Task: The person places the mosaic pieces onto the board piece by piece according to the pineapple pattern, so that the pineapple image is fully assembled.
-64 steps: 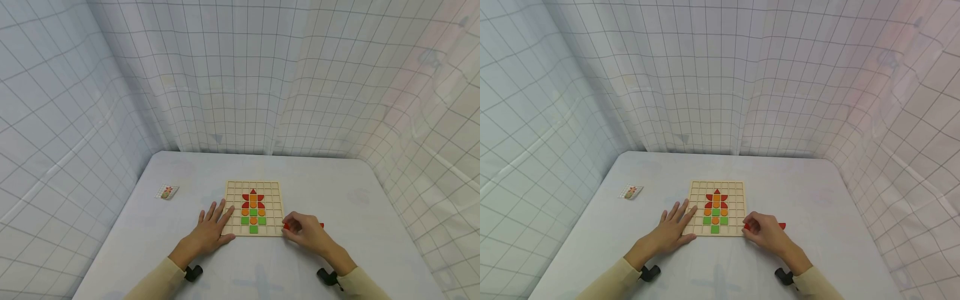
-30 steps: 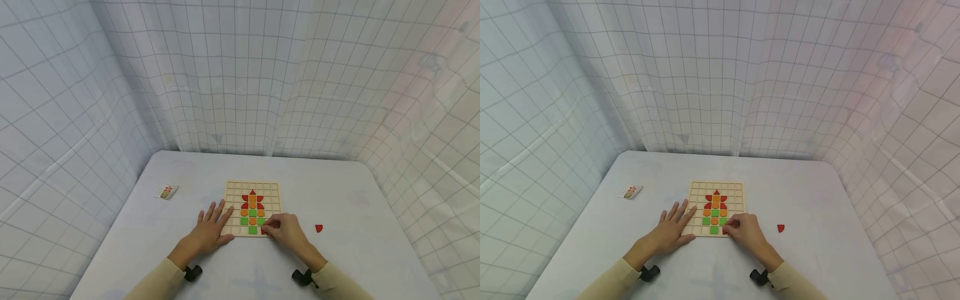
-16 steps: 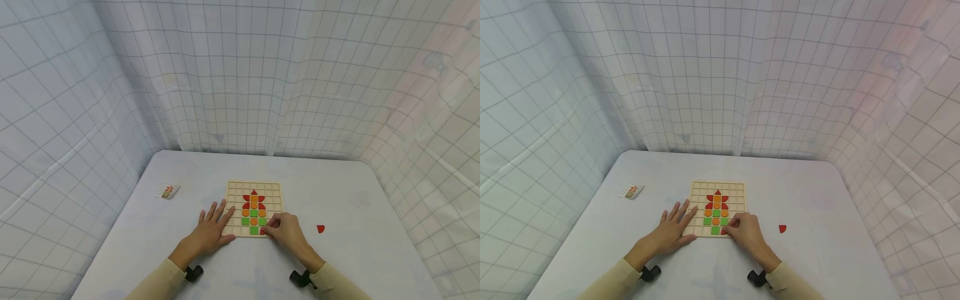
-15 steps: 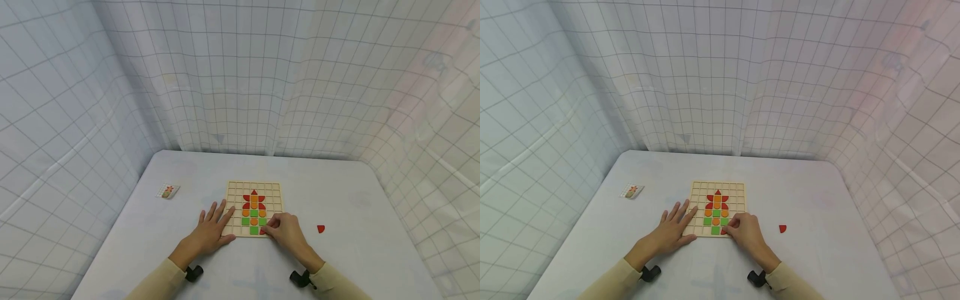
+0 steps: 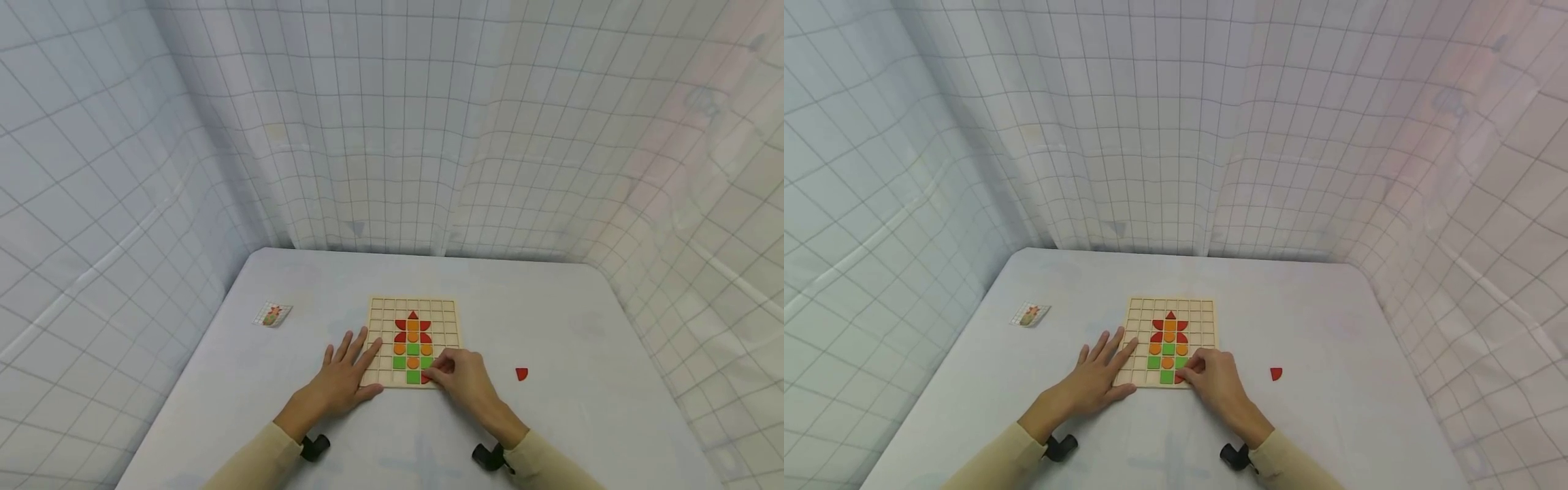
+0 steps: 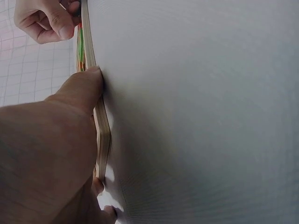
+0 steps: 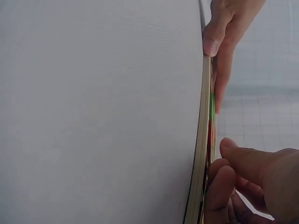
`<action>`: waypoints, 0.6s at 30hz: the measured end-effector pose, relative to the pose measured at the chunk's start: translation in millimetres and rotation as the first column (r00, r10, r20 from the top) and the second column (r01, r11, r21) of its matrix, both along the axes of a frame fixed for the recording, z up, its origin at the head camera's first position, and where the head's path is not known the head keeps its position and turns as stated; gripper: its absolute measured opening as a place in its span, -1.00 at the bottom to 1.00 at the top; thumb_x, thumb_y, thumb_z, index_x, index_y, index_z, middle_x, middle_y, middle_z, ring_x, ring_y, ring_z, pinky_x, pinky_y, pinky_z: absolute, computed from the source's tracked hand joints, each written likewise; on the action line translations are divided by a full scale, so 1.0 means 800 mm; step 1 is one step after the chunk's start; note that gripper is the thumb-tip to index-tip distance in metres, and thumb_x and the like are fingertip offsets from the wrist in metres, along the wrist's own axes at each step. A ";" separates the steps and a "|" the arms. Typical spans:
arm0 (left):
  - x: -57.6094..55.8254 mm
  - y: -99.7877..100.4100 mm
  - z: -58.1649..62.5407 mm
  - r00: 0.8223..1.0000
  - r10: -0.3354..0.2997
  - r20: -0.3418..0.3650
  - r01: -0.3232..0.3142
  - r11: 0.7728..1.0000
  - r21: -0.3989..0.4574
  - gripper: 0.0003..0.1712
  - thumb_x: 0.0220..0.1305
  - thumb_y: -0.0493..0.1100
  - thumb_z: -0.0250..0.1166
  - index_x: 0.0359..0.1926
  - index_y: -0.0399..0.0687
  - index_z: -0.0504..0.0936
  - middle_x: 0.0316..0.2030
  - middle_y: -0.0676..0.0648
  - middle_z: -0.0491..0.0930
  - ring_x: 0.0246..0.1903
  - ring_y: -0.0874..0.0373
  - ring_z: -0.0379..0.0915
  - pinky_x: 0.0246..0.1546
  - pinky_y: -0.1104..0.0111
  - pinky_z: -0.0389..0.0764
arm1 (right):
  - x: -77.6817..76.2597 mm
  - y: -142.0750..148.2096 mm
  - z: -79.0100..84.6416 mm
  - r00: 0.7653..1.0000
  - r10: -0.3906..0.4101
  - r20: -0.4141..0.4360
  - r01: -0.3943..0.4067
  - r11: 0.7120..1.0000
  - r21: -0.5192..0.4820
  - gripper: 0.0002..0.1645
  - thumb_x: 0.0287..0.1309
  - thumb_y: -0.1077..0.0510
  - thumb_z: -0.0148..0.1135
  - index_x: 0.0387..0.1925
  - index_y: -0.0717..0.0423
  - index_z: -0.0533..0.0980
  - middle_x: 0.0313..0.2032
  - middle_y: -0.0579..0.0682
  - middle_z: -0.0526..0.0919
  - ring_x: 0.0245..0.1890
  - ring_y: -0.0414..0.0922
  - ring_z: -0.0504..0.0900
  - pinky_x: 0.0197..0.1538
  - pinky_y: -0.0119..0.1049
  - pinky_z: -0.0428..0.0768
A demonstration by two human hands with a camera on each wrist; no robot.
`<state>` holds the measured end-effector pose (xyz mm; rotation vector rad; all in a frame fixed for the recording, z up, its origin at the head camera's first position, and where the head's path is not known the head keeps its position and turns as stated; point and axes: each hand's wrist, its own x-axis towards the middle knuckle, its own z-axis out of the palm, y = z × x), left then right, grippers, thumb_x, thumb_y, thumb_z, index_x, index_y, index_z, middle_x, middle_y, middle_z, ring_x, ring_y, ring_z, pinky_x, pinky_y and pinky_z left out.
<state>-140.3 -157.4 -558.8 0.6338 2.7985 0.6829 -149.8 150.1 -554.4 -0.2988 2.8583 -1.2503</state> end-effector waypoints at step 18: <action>-0.003 0.002 -0.003 0.999 0.036 0.031 -0.034 0.998 -0.044 0.13 0.62 0.40 0.39 0.92 0.14 0.11 0.94 -0.28 -0.16 0.90 -0.49 -0.29 0.73 -0.66 -0.09 | 0.009 0.153 0.013 0.974 -0.167 -0.156 0.193 0.967 0.168 -0.73 0.28 0.30 0.73 -0.02 0.24 0.86 -0.15 0.17 0.83 -0.33 -0.17 0.70 -0.28 -0.40 0.62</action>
